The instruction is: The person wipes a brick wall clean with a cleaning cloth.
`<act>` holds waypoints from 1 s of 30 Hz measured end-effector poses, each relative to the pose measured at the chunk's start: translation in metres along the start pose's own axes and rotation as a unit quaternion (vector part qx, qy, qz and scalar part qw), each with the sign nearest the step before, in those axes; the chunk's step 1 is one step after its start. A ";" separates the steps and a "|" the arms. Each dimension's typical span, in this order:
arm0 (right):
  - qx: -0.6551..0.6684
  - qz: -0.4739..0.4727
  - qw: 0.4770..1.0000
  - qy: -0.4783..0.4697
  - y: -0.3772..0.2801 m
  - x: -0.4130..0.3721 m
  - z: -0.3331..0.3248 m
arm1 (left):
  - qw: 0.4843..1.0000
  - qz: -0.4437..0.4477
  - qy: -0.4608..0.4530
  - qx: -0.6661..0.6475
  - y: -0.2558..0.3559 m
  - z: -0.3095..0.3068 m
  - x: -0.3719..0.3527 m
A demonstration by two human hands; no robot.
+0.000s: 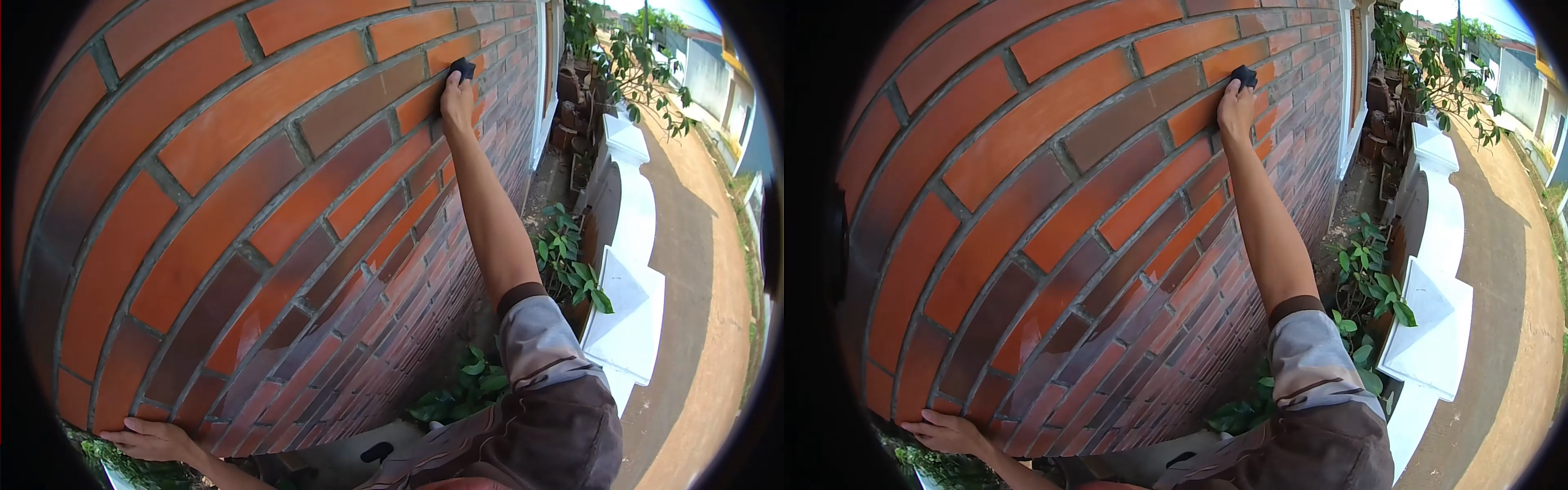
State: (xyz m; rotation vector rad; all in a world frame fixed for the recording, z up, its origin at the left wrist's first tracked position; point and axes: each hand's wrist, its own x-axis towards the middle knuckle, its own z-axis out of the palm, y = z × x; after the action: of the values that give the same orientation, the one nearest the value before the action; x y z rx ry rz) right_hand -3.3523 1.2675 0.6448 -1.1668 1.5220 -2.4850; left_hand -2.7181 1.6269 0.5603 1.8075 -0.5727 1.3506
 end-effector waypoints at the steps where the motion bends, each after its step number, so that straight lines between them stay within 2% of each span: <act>1: -0.051 0.013 0.998 -0.015 -0.010 0.017 0.003 | 1.000 -0.005 0.000 -0.002 0.001 0.001 0.000; 4: -0.142 -0.130 0.981 -0.005 -0.029 0.020 0.018 | 1.000 0.012 0.005 -0.014 0.002 -0.001 0.001; 5: -0.156 -0.115 0.980 -0.040 -0.030 0.010 0.014 | 1.000 0.013 0.004 -0.008 0.002 -0.002 0.002; 8: -0.119 -0.233 0.965 -0.023 -0.004 -0.007 0.011 | 1.000 0.014 0.007 -0.001 0.007 -0.004 0.001; 9: -0.075 -0.237 0.968 -0.036 -0.008 -0.005 0.007 | 1.000 0.019 0.011 -0.004 0.011 -0.007 0.002; 12: -0.004 -0.080 0.991 -0.104 -0.040 0.012 -0.003 | 1.000 0.023 0.011 -0.011 0.011 -0.007 0.003; 15: -0.112 -0.152 0.980 -0.066 -0.035 0.010 0.009 | 1.000 0.028 0.009 -0.009 0.009 -0.007 0.003; 16: -0.146 -0.178 0.971 -0.057 -0.039 -0.003 0.012 | 0.999 0.032 0.012 -0.007 0.008 -0.007 0.004; 17: -0.114 -0.235 0.965 -0.038 -0.034 -0.018 0.016 | 0.999 0.029 0.014 -0.008 0.008 -0.005 0.003; 18: -0.103 -0.252 0.960 -0.062 -0.036 -0.036 0.011 | 0.999 0.027 0.016 -0.008 0.007 -0.004 0.002; 24: -0.079 -0.179 0.974 -0.110 -0.042 -0.146 -0.016 | 0.999 0.022 0.027 -0.012 0.008 -0.003 0.002; 26: -0.076 -0.242 0.957 -0.139 -0.066 -0.204 -0.022 | 0.999 0.020 0.032 -0.013 0.008 -0.004 0.001; 28: -0.072 -0.294 0.928 -0.217 -0.105 -0.273 -0.034 | 0.999 0.013 0.029 -0.014 0.004 -0.001 0.000; 30: 0.012 -0.374 0.866 -0.331 -0.119 -0.341 -0.043 | 0.996 0.053 0.056 -0.034 0.005 -0.004 0.001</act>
State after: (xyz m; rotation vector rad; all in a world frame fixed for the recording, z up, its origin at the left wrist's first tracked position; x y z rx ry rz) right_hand -3.0880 1.4877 0.5252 -2.6270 0.9296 -1.9538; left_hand -2.7236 1.6278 0.5637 1.6558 -0.6538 1.4760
